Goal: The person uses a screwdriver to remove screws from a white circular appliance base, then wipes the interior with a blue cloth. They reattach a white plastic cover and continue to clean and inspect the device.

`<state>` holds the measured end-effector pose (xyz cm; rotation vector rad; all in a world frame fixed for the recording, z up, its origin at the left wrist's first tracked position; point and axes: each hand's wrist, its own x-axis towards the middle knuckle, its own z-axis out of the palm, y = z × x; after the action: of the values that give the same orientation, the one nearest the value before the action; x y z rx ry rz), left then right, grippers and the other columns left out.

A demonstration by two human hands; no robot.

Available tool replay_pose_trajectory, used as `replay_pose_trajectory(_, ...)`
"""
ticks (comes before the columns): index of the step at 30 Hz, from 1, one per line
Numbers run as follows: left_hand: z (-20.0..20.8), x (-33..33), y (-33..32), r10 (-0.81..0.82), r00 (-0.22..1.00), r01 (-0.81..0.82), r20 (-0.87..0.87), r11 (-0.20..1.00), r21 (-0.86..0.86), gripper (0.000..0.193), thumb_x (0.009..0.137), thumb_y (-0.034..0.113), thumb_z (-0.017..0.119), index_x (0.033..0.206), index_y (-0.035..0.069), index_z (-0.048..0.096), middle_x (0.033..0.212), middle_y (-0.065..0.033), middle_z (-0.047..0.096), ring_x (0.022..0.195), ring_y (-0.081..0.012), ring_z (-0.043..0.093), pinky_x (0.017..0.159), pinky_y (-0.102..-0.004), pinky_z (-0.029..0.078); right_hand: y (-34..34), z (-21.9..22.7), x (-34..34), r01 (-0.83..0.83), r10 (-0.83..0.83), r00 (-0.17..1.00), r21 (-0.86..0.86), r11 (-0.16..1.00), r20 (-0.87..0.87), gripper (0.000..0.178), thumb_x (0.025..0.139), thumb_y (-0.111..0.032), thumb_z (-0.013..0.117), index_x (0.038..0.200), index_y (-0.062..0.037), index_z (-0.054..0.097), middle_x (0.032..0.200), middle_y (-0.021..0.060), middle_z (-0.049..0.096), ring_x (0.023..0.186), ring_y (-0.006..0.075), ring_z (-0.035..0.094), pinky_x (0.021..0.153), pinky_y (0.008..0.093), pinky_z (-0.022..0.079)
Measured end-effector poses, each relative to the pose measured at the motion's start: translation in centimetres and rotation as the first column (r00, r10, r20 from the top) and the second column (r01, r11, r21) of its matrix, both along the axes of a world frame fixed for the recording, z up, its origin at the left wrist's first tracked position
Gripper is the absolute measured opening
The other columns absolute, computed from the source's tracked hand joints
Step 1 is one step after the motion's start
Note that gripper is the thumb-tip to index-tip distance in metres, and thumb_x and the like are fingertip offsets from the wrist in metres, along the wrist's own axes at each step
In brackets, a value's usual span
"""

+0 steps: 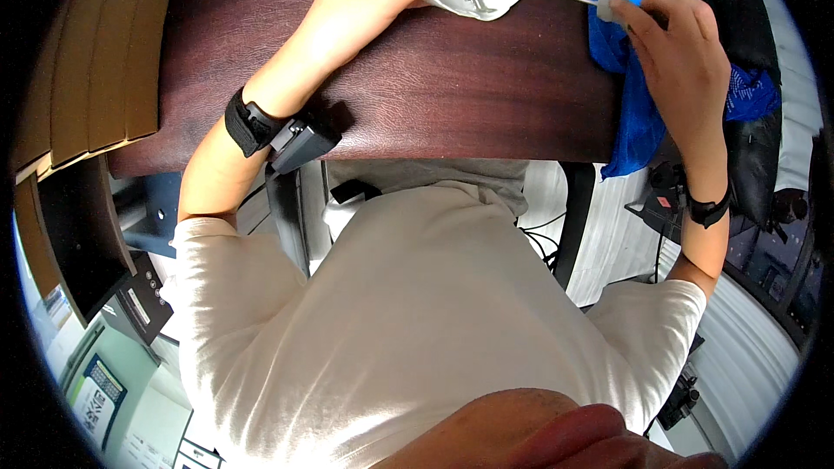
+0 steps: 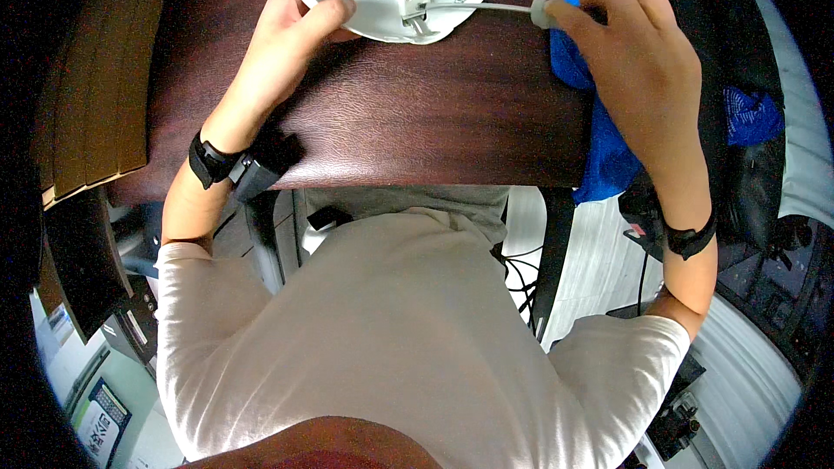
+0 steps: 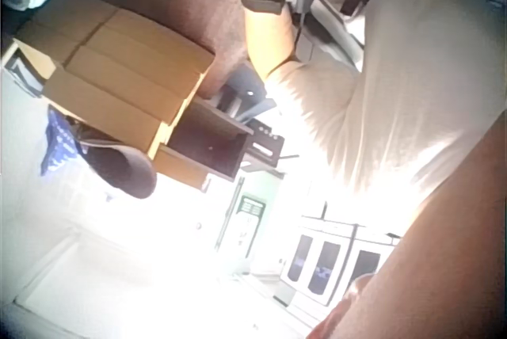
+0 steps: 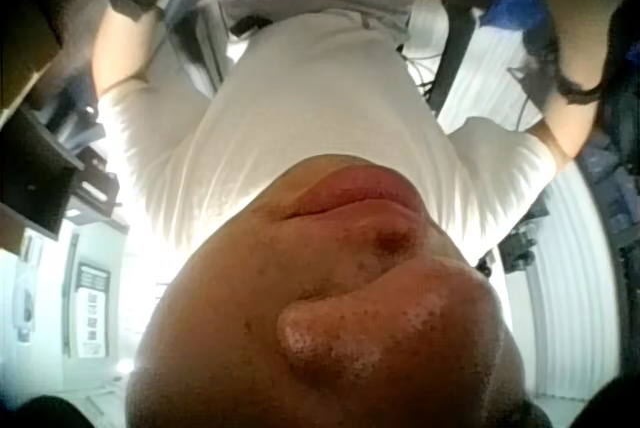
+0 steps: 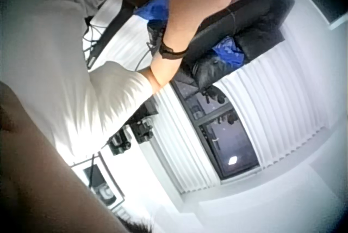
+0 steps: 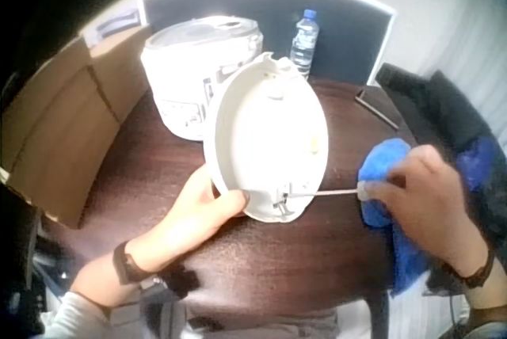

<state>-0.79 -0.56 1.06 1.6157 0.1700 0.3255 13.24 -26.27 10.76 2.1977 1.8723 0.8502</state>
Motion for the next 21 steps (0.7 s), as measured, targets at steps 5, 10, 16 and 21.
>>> replay_pose_trajectory(5,0.5,0.0,-0.4,0.018,0.999,-0.018,-0.031,1.000,-0.011,0.029,0.084,0.014,0.053,0.108,-0.002,0.052,0.097,-0.0068,0.060,0.085,-0.0137,0.059,0.075,-0.0282,0.050,-1.3,-1.4,0.2,0.073,-0.023,0.960,0.170,0.983,-0.279,0.025,0.077,-0.012,0.064,0.102,-0.0146,0.062,0.092,0.0016,0.058,0.082,0.0184,0.057,0.067,0.0263,0.047)
replay_pose_trajectory(10,0.1,0.2,-0.2,-0.005,1.000,0.005,-0.014,1.000,0.000,0.029,0.084,0.014,0.053,0.108,-0.002,0.052,0.098,-0.0073,0.060,0.087,-0.0140,0.059,0.076,-0.0285,0.050,-1.6,-6.5,-2.0,0.540,0.202,0.157,0.255,0.802,-0.967,0.024,0.083,-0.012,0.061,0.105,-0.0020,0.057,0.085,0.0049,0.058,0.065,0.0096,0.051,0.058,0.0237,0.042)
replay_pose_trajectory(16,0.4,0.1,-0.2,0.008,0.999,-0.010,-0.052,0.999,-0.035,0.030,0.084,0.013,0.052,0.109,-0.003,0.051,0.099,-0.0080,0.060,0.087,-0.0154,0.060,0.076,-0.0293,0.051,3.3,-8.3,-3.2,0.451,0.004,-0.005,0.001,0.892,-1.000,0.028,0.077,-0.023,0.066,0.094,-0.0019,0.059,0.061,0.0034,0.055,0.054,0.0129,0.051,0.051,0.0255,0.039)
replay_pose_trajectory(21,0.0,0.0,-0.1,-0.019,0.999,0.017,-0.027,0.996,-0.087,0.031,0.084,0.012,0.052,0.111,-0.004,0.049,0.100,-0.0089,0.060,0.088,-0.0165,0.060,0.078,-0.0305,0.051,6.6,-9.2,-2.3,0.356,-0.033,0.513,0.177,0.918,-0.858,0.031,0.075,-0.029,0.066,0.092,-0.0045,0.059,0.071,0.0160,0.062,0.065,0.0304,0.062,0.057,0.0366,0.047)
